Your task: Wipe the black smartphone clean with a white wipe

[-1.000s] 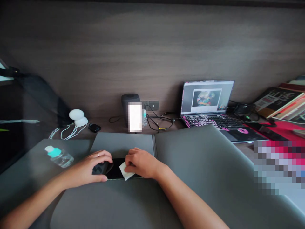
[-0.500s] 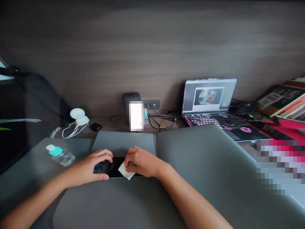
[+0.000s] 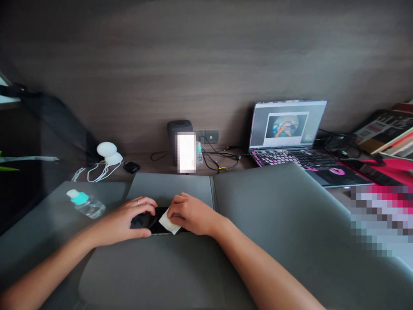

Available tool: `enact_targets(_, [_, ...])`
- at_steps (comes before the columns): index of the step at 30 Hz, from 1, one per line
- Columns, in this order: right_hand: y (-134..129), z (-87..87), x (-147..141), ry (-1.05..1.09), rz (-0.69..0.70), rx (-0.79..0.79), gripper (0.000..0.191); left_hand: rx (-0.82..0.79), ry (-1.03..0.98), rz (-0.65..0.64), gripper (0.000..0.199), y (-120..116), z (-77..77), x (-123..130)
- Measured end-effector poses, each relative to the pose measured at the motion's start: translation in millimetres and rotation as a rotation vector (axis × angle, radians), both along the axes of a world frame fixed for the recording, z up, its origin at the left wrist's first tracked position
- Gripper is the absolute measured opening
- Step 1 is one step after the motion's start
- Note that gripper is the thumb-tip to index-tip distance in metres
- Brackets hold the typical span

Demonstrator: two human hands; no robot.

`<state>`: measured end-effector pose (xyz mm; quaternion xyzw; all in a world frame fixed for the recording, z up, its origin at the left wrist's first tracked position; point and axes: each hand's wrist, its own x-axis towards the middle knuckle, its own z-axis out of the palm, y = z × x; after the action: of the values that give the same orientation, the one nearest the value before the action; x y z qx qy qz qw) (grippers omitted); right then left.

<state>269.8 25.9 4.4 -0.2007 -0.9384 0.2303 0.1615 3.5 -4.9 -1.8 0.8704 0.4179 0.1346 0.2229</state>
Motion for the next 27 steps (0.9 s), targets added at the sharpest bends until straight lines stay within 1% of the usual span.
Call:
enact_targets(5, [-3, -2.8, -6, 0.007, 0.015, 0.045, 0.018, 0.003, -0.004, 0.007, 0.029, 1, -2.4, 0])
enact_targets(9, [0, -1.8, -7, -0.009, 0.051, 0.039, 0.014, 0.004, 0.008, -0.003, 0.026, 1, -1.5, 1])
enact_targets(12, [0, -1.5, -7, -0.026, 0.035, 0.044, 0.014, 0.006, 0.007, -0.014, 0.025, 1, -0.2, 1])
enact_targets(15, [-2, -2.6, -10, -0.028, 0.018, 0.086, 0.019, 0.011, 0.000, -0.016, 0.026, 2, -0.5, 2])
enact_targets(19, [-5, -3.2, -13, -0.030, 0.038, 0.113, 0.021, 0.021, -0.012, -0.022, 0.025, 4, -2.9, 2])
enact_targets(23, [-5, -2.3, -13, -0.044, 0.038, 0.100, 0.017, 0.008, -0.014, 0.000, 0.038, 2, -3.4, 2])
enact_targets(27, [-6, -3.1, -17, -0.036, 0.063, 0.137, 0.021, -0.001, 0.005, 0.025, 0.048, 0, -1.9, 3])
